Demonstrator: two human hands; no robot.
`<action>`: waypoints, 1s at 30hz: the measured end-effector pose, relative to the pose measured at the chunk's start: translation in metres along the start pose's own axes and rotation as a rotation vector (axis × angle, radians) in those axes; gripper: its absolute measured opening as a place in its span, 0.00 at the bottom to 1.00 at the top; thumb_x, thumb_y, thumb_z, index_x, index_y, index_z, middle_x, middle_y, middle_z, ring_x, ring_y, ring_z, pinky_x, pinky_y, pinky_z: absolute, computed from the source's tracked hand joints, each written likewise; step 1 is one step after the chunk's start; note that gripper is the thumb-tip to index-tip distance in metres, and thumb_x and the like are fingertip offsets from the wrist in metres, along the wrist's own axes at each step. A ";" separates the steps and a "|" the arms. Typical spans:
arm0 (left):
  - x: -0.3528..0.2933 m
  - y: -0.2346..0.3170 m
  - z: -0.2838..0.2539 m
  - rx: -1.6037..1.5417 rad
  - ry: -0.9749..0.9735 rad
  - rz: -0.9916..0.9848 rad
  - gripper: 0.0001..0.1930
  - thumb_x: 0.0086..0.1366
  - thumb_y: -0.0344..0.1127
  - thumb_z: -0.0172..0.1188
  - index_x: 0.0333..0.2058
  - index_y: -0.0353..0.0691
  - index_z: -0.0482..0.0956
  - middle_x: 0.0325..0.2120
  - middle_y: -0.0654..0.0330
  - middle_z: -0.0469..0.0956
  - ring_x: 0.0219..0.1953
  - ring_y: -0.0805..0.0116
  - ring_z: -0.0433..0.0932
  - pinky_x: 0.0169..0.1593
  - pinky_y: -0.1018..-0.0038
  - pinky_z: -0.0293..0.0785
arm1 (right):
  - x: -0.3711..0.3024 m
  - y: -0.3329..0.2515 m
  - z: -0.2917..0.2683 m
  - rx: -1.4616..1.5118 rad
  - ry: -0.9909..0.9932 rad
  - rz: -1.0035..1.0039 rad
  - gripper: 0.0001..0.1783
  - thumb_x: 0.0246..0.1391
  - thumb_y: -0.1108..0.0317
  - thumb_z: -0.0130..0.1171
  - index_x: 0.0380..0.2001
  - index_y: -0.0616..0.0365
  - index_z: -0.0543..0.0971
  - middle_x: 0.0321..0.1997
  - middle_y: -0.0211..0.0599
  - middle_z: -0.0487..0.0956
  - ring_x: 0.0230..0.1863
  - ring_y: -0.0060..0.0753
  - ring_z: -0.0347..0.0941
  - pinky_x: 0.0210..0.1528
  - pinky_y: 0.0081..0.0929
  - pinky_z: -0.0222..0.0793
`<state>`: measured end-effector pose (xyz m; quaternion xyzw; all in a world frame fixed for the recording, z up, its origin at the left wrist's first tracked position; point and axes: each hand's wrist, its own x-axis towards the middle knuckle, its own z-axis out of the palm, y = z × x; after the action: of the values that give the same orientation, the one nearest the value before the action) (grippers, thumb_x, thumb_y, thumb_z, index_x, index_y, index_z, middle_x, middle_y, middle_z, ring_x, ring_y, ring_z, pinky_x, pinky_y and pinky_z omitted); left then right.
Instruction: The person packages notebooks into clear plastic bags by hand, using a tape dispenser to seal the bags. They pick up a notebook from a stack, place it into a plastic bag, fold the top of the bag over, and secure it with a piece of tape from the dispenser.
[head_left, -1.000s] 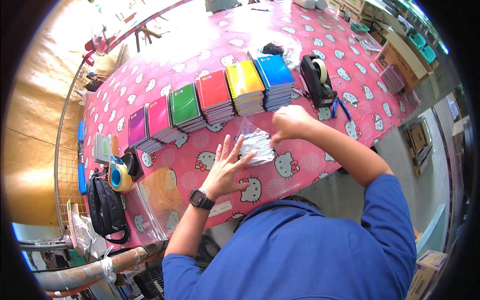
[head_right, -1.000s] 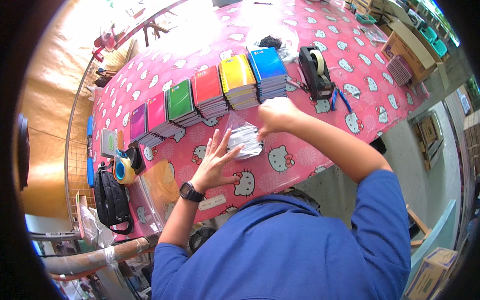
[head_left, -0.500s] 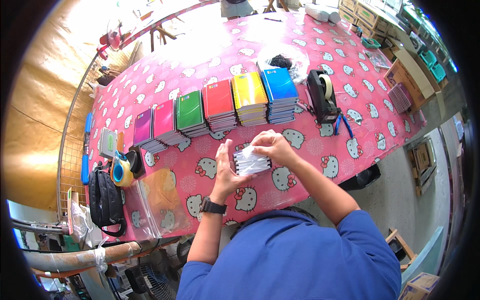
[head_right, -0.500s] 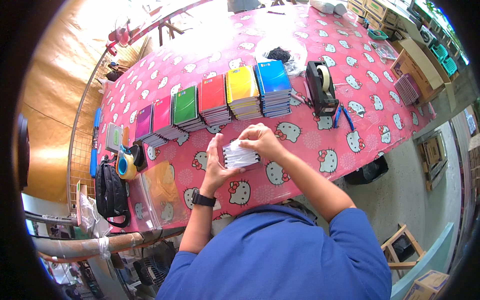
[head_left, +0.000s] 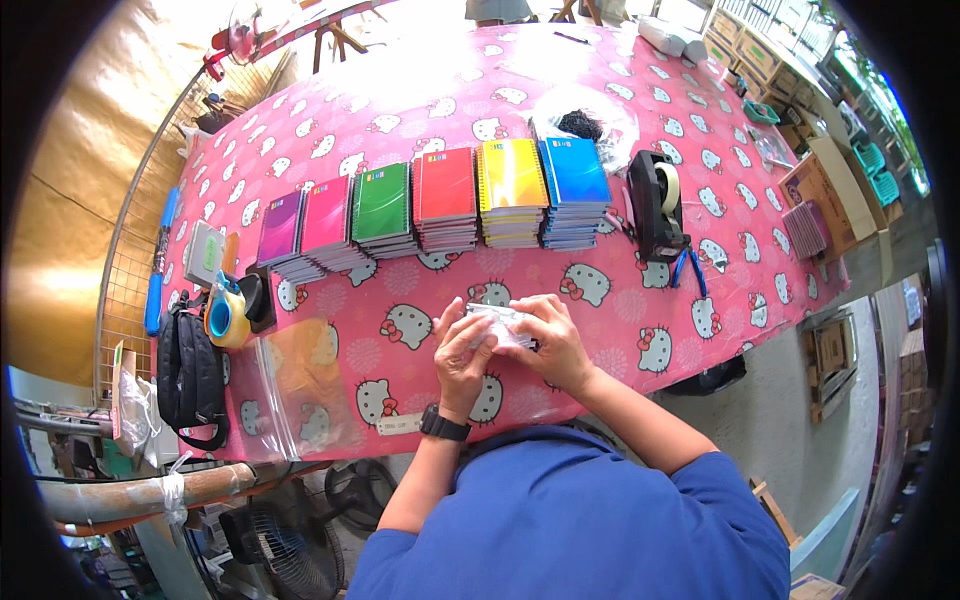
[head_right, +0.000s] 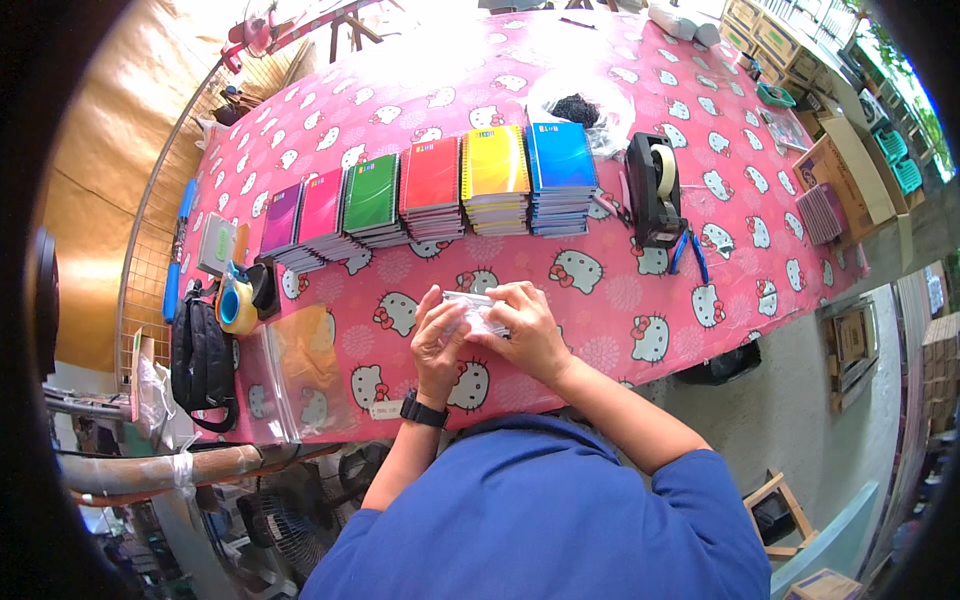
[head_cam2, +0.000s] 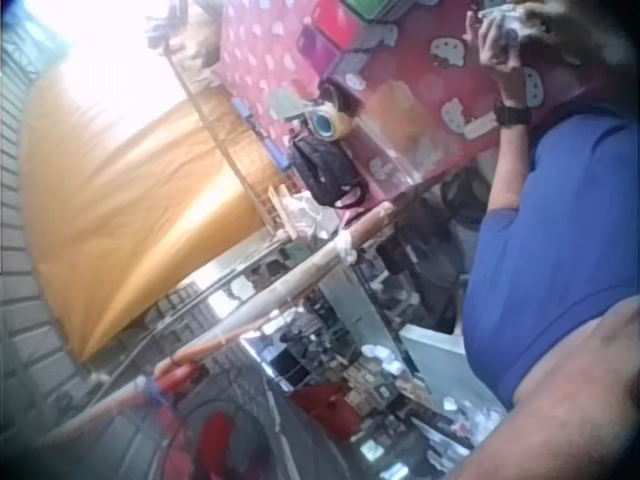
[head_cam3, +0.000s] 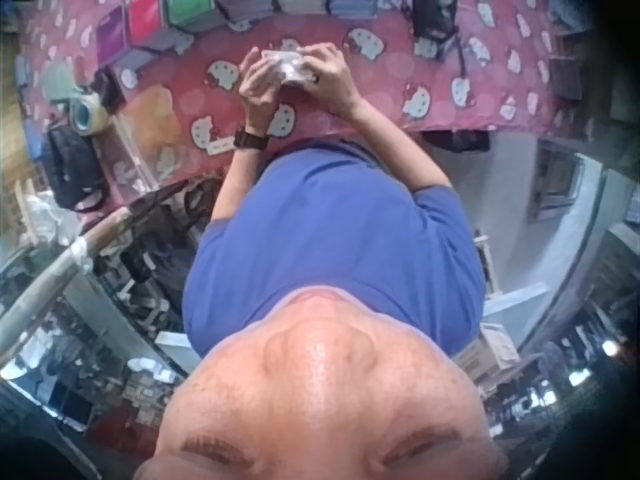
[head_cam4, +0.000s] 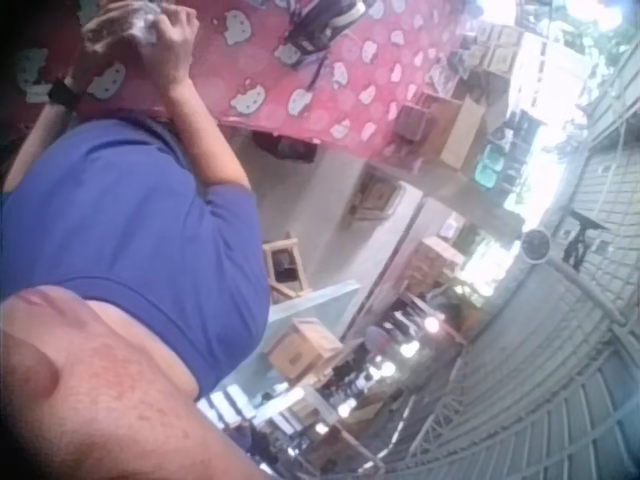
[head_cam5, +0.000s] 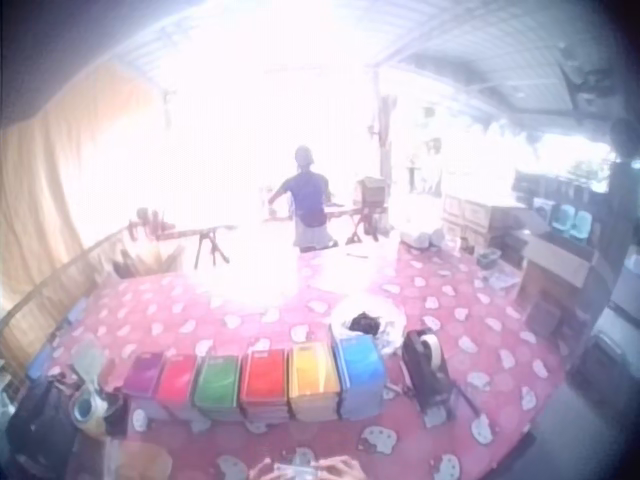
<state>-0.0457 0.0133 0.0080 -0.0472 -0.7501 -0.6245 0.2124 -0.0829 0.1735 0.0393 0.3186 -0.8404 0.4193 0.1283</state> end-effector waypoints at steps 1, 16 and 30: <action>0.000 0.001 0.003 -0.063 0.100 -0.082 0.12 0.55 0.33 0.63 0.39 0.43 0.82 0.37 0.65 0.80 0.58 0.64 0.63 0.64 0.58 0.43 | 0.003 -0.001 0.003 0.022 -0.008 0.094 0.17 0.39 0.58 0.68 0.30 0.55 0.77 0.39 0.36 0.76 0.47 0.40 0.68 0.50 0.41 0.61; -0.026 0.028 -0.006 0.864 -0.315 0.234 0.36 0.50 0.49 0.62 0.58 0.48 0.63 0.58 0.63 0.62 0.63 0.62 0.55 0.64 0.45 0.31 | 0.034 0.032 -0.024 0.142 0.105 0.170 0.08 0.42 0.65 0.63 0.26 0.57 0.81 0.27 0.37 0.78 0.37 0.40 0.72 0.43 0.33 0.66; -0.022 0.034 0.005 0.893 -0.319 0.138 0.37 0.44 0.49 0.68 0.56 0.53 0.67 0.58 0.64 0.61 0.63 0.61 0.53 0.63 0.42 0.31 | -0.012 0.181 -0.154 -0.154 0.687 0.465 0.08 0.49 0.68 0.62 0.25 0.62 0.78 0.25 0.32 0.77 0.27 0.24 0.69 0.34 0.22 0.64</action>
<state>-0.0155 0.0294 0.0298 -0.0963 -0.9634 -0.2106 0.1353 -0.1980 0.3808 0.0158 -0.0485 -0.8272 0.4548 0.3263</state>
